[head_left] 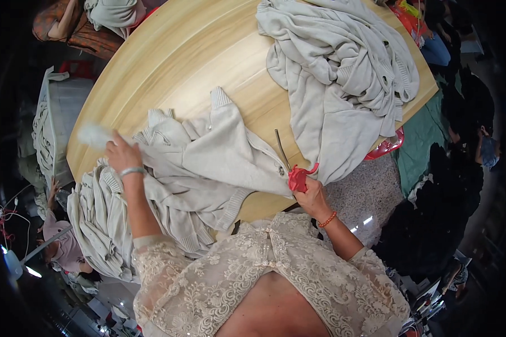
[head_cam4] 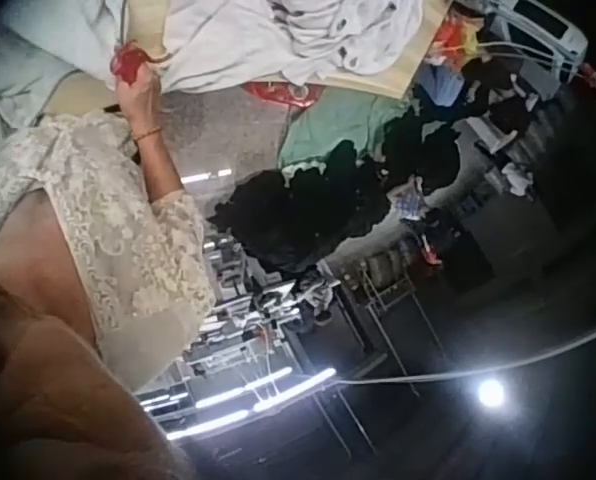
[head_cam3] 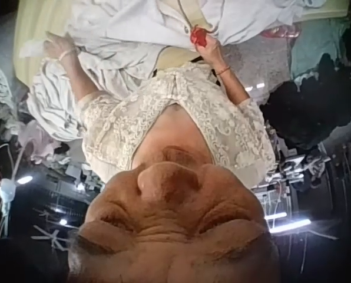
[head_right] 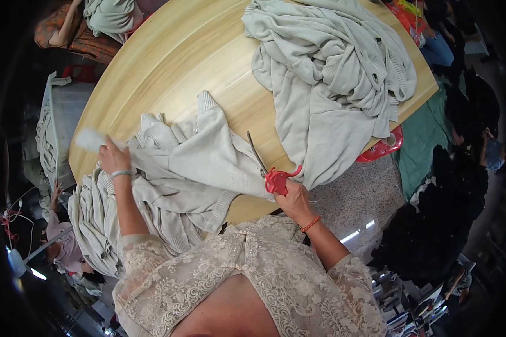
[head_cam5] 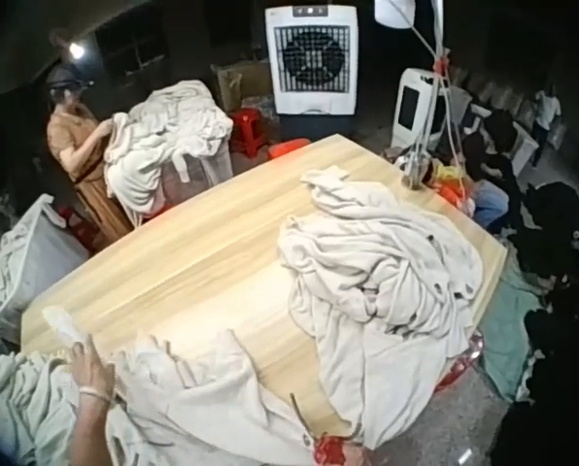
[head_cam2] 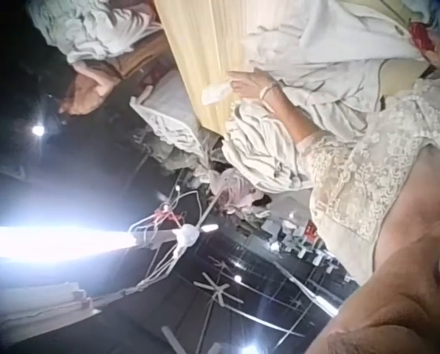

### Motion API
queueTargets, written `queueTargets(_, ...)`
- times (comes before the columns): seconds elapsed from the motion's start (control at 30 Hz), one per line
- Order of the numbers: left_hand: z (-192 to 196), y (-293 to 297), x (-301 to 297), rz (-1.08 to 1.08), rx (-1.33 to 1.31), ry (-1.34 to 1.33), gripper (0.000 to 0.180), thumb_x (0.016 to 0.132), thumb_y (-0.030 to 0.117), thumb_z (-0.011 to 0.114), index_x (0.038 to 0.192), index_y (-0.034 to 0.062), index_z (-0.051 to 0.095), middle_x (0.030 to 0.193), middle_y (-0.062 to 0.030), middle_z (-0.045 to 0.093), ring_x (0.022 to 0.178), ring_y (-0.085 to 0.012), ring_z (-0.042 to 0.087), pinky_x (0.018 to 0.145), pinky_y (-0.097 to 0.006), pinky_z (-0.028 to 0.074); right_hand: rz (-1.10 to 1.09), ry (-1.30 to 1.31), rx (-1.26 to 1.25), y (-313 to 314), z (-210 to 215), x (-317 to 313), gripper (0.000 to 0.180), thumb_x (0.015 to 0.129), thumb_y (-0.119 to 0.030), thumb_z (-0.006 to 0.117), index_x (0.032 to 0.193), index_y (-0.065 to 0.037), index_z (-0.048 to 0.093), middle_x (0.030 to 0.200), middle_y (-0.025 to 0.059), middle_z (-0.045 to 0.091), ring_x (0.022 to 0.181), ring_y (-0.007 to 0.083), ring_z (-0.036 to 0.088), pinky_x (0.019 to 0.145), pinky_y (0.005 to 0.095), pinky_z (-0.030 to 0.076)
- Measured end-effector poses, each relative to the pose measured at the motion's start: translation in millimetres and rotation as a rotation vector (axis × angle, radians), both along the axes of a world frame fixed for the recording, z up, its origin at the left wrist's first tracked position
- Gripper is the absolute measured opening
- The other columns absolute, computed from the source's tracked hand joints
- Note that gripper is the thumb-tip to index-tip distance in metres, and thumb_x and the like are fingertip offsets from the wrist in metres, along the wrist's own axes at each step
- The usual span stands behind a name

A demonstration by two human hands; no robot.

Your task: Trimming loose threads and excess fabric from knitted sweaters using scissors.

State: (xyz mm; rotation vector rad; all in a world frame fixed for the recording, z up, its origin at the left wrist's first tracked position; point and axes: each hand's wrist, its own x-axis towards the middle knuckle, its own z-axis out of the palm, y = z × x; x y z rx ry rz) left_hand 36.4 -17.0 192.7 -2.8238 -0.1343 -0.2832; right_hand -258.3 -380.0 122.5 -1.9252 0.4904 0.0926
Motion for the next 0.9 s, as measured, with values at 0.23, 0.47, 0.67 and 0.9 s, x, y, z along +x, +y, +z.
queueTargets(0.23,-76.7,-164.7,-65.9,-0.656,-1.075,0.917,0.055,0.075,0.003,0.064,0.129,0.0073,0.053,0.128,-0.0203,0.052,0.111,-0.0358,0.054,0.095,-0.038,0.045,0.130,-0.043,0.015,5.8,6.2,-4.6,0.011,0.077,-0.008,0.064,0.086,-0.004,0.062,0.074,0.0184,0.061,0.070,0.0365,0.063,0.058,0.0385,0.048)
queueTargets(0.47,-101.2,-192.7,-61.2,-1.126,-0.568,0.864,0.022,0.067,0.010,0.063,0.089,0.0120,0.067,0.094,-0.0064,0.063,0.106,-0.0281,0.053,0.100,-0.043,0.036,0.073,-0.028,0.053,-15.2,40.6,-15.7,0.011,0.078,-0.004,0.065,0.089,-0.001,0.063,0.077,0.0164,0.064,0.071,0.0268,0.068,0.060,0.0355,0.049)
queueTargets(0.67,-104.8,-164.9,-11.1,-0.883,-0.455,0.200,0.023,0.066,0.005,0.062,0.087,0.0125,0.067,0.091,-0.0077,0.062,0.092,-0.0307,0.056,0.074,-0.043,0.043,0.210,-0.079,0.141,-12.8,43.2,0.1,0.023,0.072,-0.012,0.069,0.092,-0.002,0.064,0.080,0.0173,0.067,0.076,0.0336,0.067,0.064,0.0377,0.051)
queueTargets(0.9,-34.1,-97.5,39.6,-0.687,-0.604,-0.215,0.030,0.080,-0.007,0.049,0.107,0.0043,0.057,0.106,-0.0162,0.060,0.094,-0.0357,0.060,0.080,-0.041,0.049,0.331,0.032,0.090,4.7,31.1,14.0,0.032,0.075,-0.032,0.072,0.081,-0.003,0.062,0.075,0.0193,0.065,0.075,0.0376,0.065,0.066,0.0437,0.050)
